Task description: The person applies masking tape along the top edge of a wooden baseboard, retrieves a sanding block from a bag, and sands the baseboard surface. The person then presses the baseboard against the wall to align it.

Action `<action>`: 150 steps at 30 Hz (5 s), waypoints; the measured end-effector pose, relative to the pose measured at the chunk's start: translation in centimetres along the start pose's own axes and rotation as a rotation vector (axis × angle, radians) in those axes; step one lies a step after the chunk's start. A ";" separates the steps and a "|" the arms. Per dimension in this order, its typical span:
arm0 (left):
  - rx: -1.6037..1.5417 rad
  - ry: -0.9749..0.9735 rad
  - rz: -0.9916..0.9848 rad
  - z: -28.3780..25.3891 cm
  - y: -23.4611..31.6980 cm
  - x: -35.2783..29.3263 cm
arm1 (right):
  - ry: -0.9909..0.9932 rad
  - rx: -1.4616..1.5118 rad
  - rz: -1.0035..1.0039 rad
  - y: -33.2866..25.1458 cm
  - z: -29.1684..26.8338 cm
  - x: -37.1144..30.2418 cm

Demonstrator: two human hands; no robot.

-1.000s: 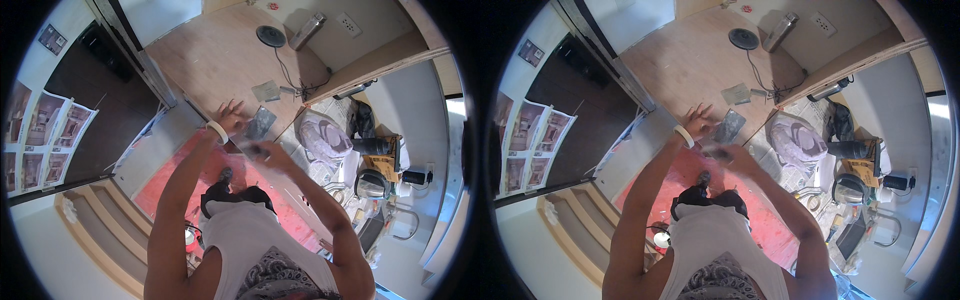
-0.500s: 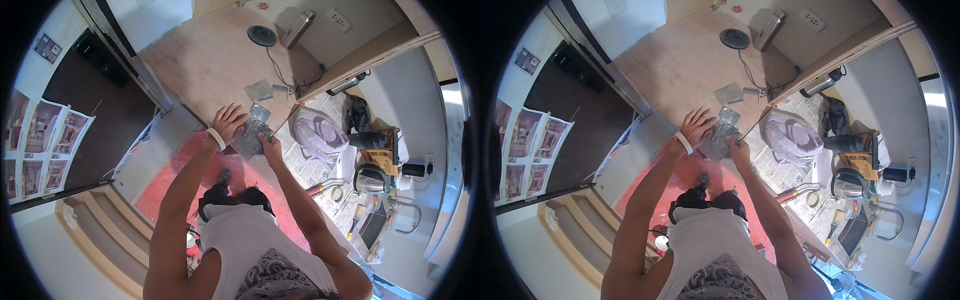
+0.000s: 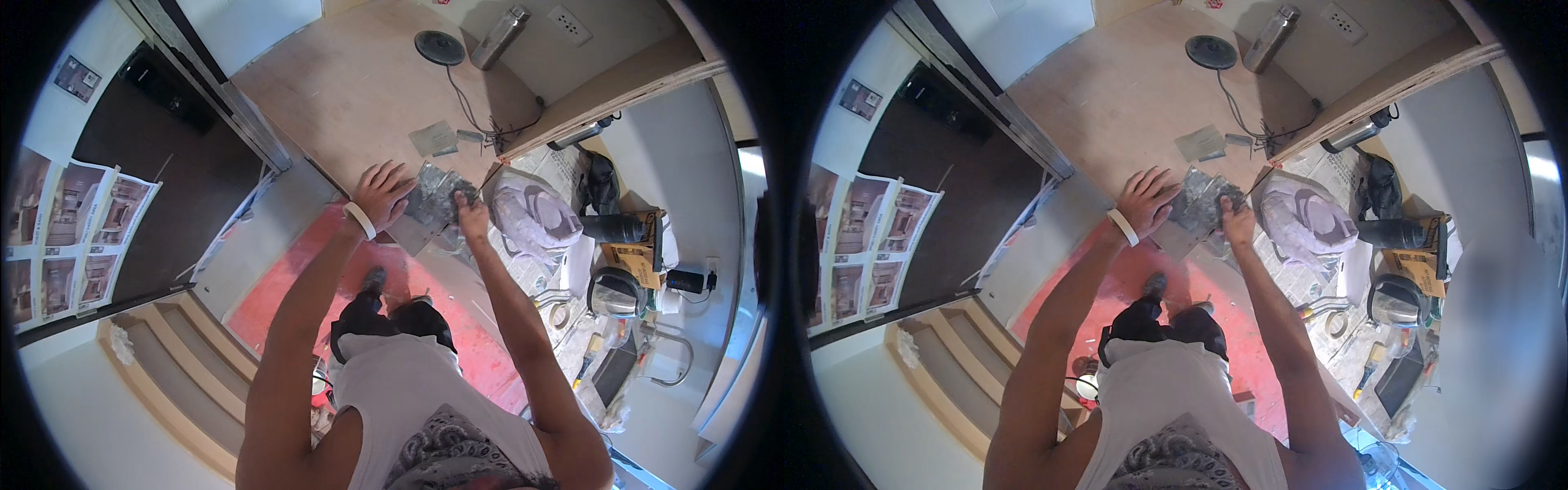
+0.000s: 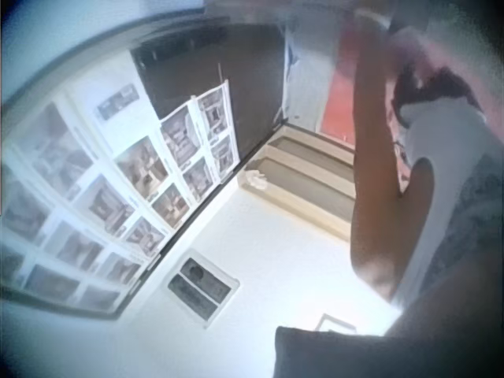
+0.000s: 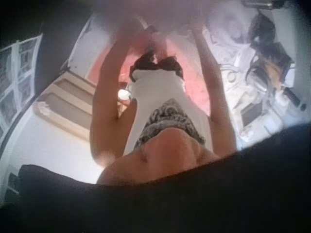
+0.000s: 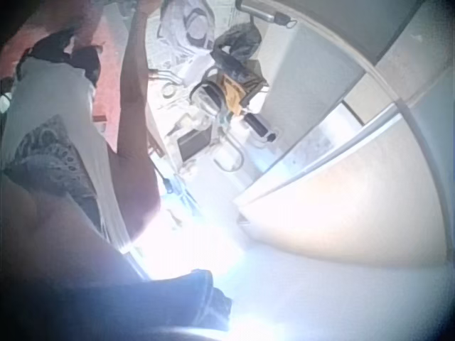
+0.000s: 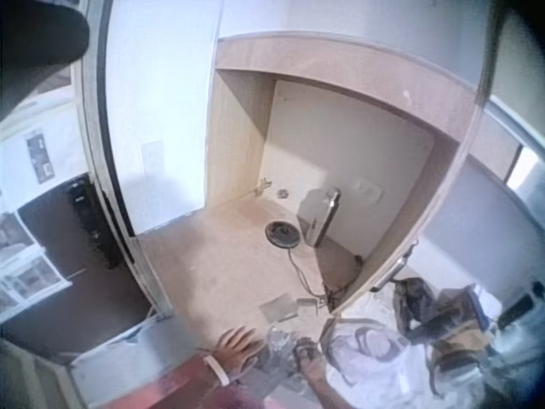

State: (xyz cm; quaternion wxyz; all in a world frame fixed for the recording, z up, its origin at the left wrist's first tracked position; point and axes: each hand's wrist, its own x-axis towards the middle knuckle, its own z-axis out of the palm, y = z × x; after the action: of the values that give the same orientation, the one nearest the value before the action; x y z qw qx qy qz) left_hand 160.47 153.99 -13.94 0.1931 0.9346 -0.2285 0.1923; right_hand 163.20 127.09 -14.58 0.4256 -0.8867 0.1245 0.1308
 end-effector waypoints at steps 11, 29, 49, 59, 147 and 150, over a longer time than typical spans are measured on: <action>-0.399 0.360 -0.453 -0.6 1.6 -5.1 | -0.264 0.218 -0.392 -1.2 -6.6 -12.0; -1.189 1.874 -2.055 2.1 31.4 -50.1 | -0.897 -0.056 -0.785 -2.2 -2.9 -16.3; -1.206 2.624 -0.551 -5.3 62.8 -50.1 | -2.095 -0.388 -1.869 11.0 2.8 -63.2; -0.319 2.957 -0.533 -5.5 84.2 -51.5 | -2.467 -0.257 -2.133 24.8 -1.4 -79.9; 0.656 2.928 0.146 -15.4 129.8 -66.9 | -3.425 0.420 -1.293 48.7 -22.7 -128.8; 0.831 2.977 0.006 -16.6 129.5 -67.0 | -3.367 0.527 -1.393 48.8 -22.1 -129.3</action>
State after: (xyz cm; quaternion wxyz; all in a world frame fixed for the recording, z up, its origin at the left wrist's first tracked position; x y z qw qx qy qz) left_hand 36.03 78.78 5.53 -0.0266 -0.1098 0.2301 0.9666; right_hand 28.96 94.30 7.20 -0.1664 -0.3650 0.7136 -0.5743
